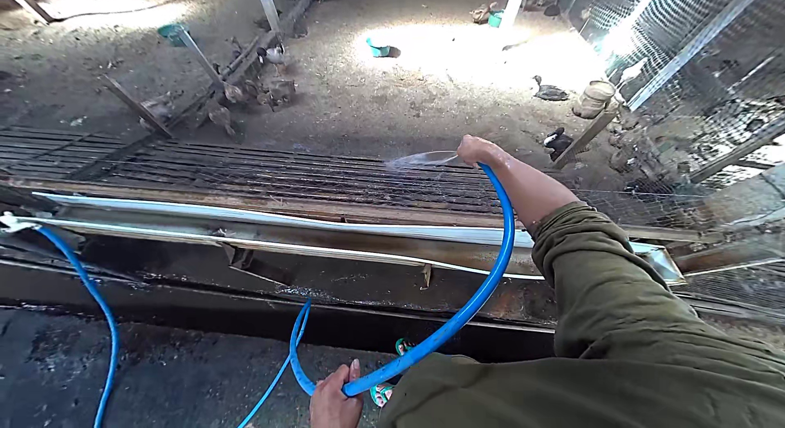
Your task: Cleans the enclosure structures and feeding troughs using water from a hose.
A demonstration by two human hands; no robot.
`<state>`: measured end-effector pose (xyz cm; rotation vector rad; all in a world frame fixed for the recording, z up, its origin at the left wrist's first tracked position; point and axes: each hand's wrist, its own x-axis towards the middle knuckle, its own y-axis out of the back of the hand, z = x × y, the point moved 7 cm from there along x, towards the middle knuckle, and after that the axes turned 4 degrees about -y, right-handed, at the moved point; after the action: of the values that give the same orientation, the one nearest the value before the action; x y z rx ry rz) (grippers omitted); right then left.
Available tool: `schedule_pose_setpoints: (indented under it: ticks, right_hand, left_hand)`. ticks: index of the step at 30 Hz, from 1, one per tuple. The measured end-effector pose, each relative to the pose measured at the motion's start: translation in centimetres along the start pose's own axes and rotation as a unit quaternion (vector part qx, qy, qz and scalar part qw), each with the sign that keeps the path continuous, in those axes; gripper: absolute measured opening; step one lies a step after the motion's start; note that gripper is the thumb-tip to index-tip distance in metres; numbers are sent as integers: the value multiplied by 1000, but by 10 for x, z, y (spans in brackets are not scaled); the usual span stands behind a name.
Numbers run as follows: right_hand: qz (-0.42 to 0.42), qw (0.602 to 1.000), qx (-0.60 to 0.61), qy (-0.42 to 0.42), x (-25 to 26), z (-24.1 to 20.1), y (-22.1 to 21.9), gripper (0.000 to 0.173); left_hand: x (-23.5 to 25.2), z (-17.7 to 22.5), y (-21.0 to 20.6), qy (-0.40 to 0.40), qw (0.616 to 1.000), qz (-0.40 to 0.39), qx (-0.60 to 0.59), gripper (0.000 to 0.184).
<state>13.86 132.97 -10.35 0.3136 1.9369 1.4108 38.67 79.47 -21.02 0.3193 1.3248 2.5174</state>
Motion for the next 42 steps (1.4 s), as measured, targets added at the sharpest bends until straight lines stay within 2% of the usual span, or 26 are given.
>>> schedule_pose_setpoints:
  ticks: [4,9,15,24,32,39,42]
  right_hand:
    - [-58,993,-85,50,19,0,-10,27]
    - [-90,990,-69,78,53,7,-25,19]
    - [-123,988,-58,68,59,7,-39,26]
    - [-114,991,-48,44,68,5,-45,31]
    - [-76,996,33,35,83,-5,-46,26]
    - [-53,998,42,17,76,-3,-37,38]
    - [-51,997,48,32,84,-2,-40,30]
  left_hand:
    - [8,11,-11,7,1000,-14,-5,52]
    - [16,20,-20,6,1000,-21,-3,52]
    - [22,24,-22,15,999,-36,10,53]
    - [26,27,-23,34,999,-37,14,53]
    - [28,26,-22,38,999,-26,26,53]
    - [29,25,-24,47,998,-28,25,51]
    - [30,25,-25,51,998,-32,24,51]
